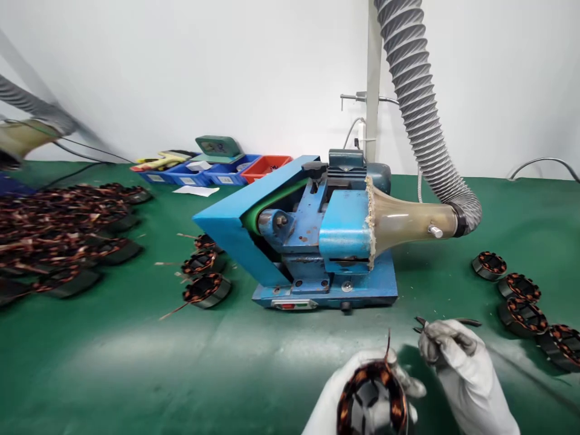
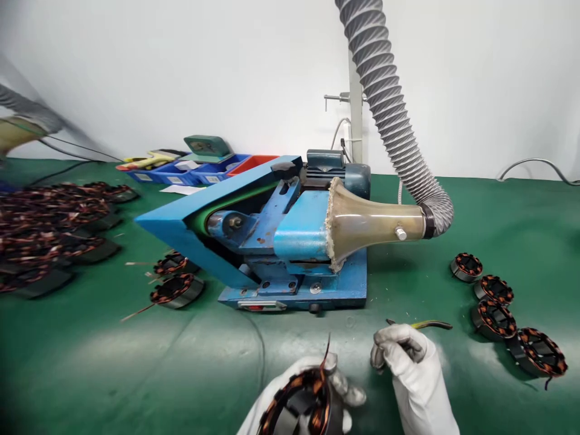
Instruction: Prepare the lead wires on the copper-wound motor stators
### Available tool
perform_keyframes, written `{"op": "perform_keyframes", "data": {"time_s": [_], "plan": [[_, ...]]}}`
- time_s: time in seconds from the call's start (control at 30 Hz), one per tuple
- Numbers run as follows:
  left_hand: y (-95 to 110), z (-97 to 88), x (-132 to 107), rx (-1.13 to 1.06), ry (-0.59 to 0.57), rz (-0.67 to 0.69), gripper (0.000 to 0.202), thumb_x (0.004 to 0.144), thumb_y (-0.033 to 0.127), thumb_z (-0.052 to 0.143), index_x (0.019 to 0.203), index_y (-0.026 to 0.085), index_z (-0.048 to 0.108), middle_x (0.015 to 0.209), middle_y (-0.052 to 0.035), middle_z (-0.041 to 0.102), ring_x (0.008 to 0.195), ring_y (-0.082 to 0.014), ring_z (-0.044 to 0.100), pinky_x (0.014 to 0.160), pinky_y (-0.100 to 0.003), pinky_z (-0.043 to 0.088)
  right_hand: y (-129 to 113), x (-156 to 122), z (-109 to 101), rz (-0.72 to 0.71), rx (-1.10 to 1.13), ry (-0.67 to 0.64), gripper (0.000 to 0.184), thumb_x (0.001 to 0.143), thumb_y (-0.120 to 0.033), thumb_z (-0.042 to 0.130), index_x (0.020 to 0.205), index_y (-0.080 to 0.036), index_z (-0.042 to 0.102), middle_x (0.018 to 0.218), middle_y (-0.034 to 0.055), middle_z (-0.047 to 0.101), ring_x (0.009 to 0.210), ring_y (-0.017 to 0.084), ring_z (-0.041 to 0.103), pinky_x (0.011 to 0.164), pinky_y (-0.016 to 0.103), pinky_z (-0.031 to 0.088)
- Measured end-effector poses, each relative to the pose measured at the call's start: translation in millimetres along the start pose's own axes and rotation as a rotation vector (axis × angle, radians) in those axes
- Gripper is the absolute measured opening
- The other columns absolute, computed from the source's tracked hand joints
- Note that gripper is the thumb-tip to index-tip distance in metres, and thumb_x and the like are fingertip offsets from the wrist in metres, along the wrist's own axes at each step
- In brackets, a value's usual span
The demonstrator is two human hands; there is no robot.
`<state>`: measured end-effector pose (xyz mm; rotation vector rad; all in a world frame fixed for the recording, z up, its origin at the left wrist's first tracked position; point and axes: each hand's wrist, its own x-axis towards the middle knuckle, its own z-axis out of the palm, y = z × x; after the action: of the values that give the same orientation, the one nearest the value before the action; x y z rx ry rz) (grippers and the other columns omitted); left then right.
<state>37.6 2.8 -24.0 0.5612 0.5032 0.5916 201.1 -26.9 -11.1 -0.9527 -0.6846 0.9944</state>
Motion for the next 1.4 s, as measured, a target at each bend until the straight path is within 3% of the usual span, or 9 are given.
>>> {"op": "perform_keyframes", "data": {"time_s": [0.17, 0.27, 0.47, 0.67, 0.8, 0.9, 1.07, 1.17, 1.4], "plan": [[1.0, 7.5, -1.6, -0.083, 0.045, 0.147, 0.041, 0.067, 0.035, 0.075, 0.103, 0.021, 0.062, 0.088, -0.0057, 0.070, 0.082, -0.0215, 0.066, 0.076, -0.032, 0.050, -2.3, -13.3, 3.9, -0.162, -0.124, -0.244, 0.019, 0.071, -0.043, 0.076, 0.085, -0.030, 0.074, 0.083, 0.0053, 0.068, 0.082, 0.024, 0.065, 0.071, 0.034, 0.055], [7.3, 10.2, -11.8, -0.092, -0.018, 0.128, 0.058, 0.064, 0.043, 0.076, 0.115, 0.021, 0.059, 0.104, -0.0092, 0.067, 0.102, -0.0294, 0.062, 0.089, -0.038, 0.047, -21.7, -13.6, 7.0, -0.161, -0.440, -0.467, 0.047, 0.064, -0.025, 0.083, 0.108, -0.035, 0.069, 0.110, 0.0068, 0.065, 0.104, 0.028, 0.061, 0.086, 0.036, 0.052], [6.7, 4.6, -20.3, -0.022, -0.062, 0.083, 0.068, 0.059, 0.048, 0.079, 0.118, 0.020, 0.060, 0.115, -0.0114, 0.064, 0.116, -0.0360, 0.054, 0.097, -0.045, 0.042, -38.9, 4.1, 10.4, -0.205, -0.513, -0.637, 0.053, 0.058, -0.022, 0.087, 0.105, -0.041, 0.070, 0.090, 0.0001, 0.068, 0.080, 0.020, 0.067, 0.073, 0.026, 0.054], [5.2, 7.6, -21.0, -0.142, -0.115, 0.043, 0.060, 0.072, 0.057, 0.065, 0.118, 0.019, 0.060, 0.109, -0.0129, 0.066, 0.109, -0.0337, 0.059, 0.098, -0.050, 0.040, -20.2, -7.1, 13.1, 0.073, -0.299, -0.452, 0.026, 0.075, -0.044, 0.072, 0.096, -0.029, 0.074, 0.078, 0.0042, 0.067, 0.055, 0.017, 0.062, 0.043, 0.025, 0.052], [6.1, 9.8, -18.9, -0.204, -0.127, -0.014, 0.054, 0.078, 0.054, 0.060, 0.118, 0.018, 0.058, 0.105, -0.0122, 0.067, 0.108, -0.0314, 0.059, 0.098, -0.049, 0.039, -22.3, -12.0, 11.4, 0.069, -0.328, -0.379, 0.035, 0.052, -0.027, 0.089, 0.085, -0.033, 0.077, 0.090, 0.0045, 0.070, 0.080, 0.023, 0.067, 0.058, 0.026, 0.056], [2.2, 6.1, -17.0, -0.217, -0.168, -0.070, 0.059, 0.077, 0.058, 0.059, 0.119, 0.016, 0.057, 0.105, -0.0149, 0.066, 0.103, -0.0318, 0.061, 0.095, -0.051, 0.040, -19.7, -9.3, 14.3, 0.034, -0.256, -0.362, 0.017, 0.059, -0.032, 0.086, 0.074, -0.031, 0.077, 0.083, 0.0036, 0.070, 0.063, 0.019, 0.067, 0.050, 0.025, 0.055], [-7.7, -6.6, -4.8, -0.130, -0.083, -0.076, 0.058, 0.067, 0.061, 0.067, 0.108, 0.020, 0.062, 0.097, -0.0104, 0.069, 0.095, -0.0307, 0.066, 0.090, -0.046, 0.045, -13.6, -0.4, 26.6, 0.261, 0.198, -0.115, 0.023, 0.063, -0.041, 0.083, 0.064, -0.020, 0.074, 0.045, -0.0023, 0.056, 0.030, 0.005, 0.040, 0.026, 0.014, 0.030], [-4.6, -8.7, 1.6, -0.058, -0.039, -0.072, 0.056, 0.066, 0.061, 0.067, 0.106, 0.022, 0.062, 0.085, -0.0079, 0.070, 0.086, -0.0294, 0.068, 0.084, -0.046, 0.049, -20.9, 5.8, 23.2, 0.289, 0.408, 0.072, 0.022, 0.060, -0.039, 0.085, 0.068, -0.022, 0.073, 0.049, -0.0045, 0.056, 0.036, 0.003, 0.042, 0.032, 0.011, 0.035], [23.6, 12.6, -10.9, 0.673, 0.272, 0.401, 0.033, 0.072, 0.045, 0.067, 0.098, 0.025, 0.067, 0.099, -0.0051, 0.063, 0.092, -0.0220, 0.061, 0.086, -0.033, 0.048, -20.7, 6.3, 39.0, 0.214, -0.236, -0.090, 0.013, 0.060, -0.025, 0.083, 0.070, -0.020, 0.077, 0.071, 0.0061, 0.073, 0.064, 0.019, 0.066, 0.060, 0.028, 0.055]]}}
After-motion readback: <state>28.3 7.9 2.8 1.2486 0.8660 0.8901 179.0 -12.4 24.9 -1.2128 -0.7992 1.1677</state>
